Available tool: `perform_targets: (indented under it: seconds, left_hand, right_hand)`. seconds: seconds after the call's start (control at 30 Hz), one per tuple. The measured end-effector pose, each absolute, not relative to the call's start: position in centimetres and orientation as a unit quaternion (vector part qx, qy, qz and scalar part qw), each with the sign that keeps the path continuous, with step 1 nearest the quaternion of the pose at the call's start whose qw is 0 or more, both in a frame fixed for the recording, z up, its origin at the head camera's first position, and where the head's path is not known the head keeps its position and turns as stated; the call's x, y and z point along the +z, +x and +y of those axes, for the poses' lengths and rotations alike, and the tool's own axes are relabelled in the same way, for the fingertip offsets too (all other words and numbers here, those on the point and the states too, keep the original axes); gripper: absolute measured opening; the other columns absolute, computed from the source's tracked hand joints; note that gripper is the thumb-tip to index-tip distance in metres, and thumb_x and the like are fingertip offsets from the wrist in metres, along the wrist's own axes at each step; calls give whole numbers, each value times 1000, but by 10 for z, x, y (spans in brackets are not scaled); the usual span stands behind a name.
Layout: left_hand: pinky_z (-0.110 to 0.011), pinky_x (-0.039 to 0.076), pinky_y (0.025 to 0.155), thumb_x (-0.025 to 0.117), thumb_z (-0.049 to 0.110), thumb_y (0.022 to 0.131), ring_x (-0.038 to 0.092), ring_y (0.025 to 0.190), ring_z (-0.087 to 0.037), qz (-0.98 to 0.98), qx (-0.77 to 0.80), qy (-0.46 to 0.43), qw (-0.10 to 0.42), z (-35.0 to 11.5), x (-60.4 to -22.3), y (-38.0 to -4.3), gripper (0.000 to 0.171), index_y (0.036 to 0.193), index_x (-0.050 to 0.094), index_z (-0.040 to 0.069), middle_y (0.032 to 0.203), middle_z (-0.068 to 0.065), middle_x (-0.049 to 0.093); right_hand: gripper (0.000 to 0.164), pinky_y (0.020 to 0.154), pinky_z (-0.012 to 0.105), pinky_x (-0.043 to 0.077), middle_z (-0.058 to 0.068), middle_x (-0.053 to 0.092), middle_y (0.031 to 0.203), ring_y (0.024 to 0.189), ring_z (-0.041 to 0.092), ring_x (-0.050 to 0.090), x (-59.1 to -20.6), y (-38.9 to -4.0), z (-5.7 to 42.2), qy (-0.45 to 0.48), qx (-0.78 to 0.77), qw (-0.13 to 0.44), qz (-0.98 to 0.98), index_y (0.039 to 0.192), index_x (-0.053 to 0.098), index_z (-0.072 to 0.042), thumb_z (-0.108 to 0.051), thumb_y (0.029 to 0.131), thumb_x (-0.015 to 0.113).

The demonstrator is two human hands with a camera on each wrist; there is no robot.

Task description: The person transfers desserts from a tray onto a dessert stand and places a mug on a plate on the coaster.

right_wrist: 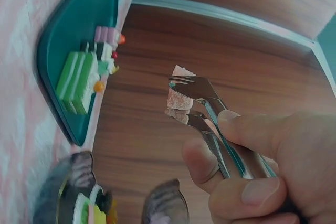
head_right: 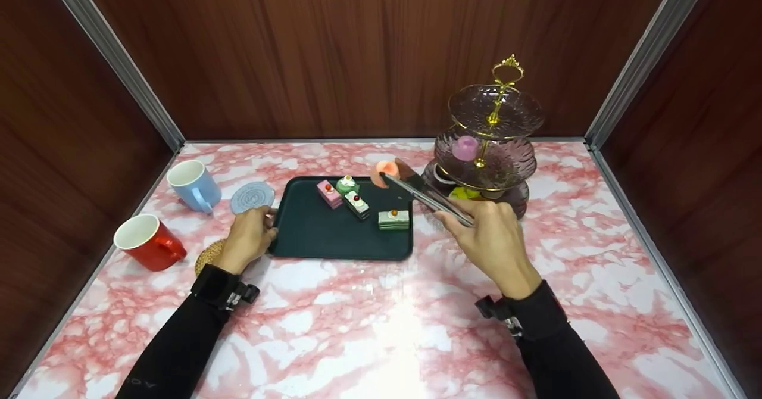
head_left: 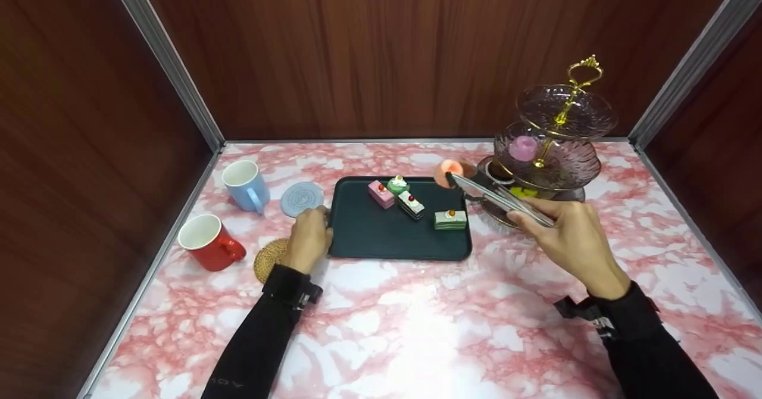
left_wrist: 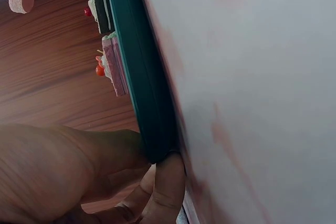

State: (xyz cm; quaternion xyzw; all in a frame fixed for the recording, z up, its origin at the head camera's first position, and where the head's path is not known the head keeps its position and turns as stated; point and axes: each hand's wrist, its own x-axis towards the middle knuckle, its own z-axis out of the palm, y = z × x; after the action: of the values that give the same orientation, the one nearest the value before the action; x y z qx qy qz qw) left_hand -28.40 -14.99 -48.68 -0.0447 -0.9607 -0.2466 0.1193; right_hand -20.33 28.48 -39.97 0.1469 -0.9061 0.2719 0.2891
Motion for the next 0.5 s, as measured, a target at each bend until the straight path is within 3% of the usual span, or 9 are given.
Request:
perform_targets:
  seconds: [0.27,0.37,0.5]
  left_hand:
    - [-43,51,79,67,5,75,61,89,-31,-961,-251,-41,109,-150,-487,-284,33,108,65,6,91,-12,63]
    - [-44,51,79,67,4,75,62,89,-31,-961,-248,-41,112,-150,-487,-284,33,107,65,6,91,-13,63]
    - [-44,51,78,67,4,75,62,89,-32,-962,-247,-39,110,-150,-487,-285,32,107,65,6,91,-14,63]
  right_hand:
    - [34,37,17,27,1,73,88,46,1,44,-390,-198,303,107,291,314,-898,106,70,-28,-40,74,74]
    - [35,34,20,20,0,73,80,39,1,32,-387,-196,311,93,288,322,-897,106,70,-29,-41,73,74]
    - [35,34,21,16,-2,72,72,37,-1,27,-384,-192,321,75,286,334,-895,105,71,-28,-41,72,75]
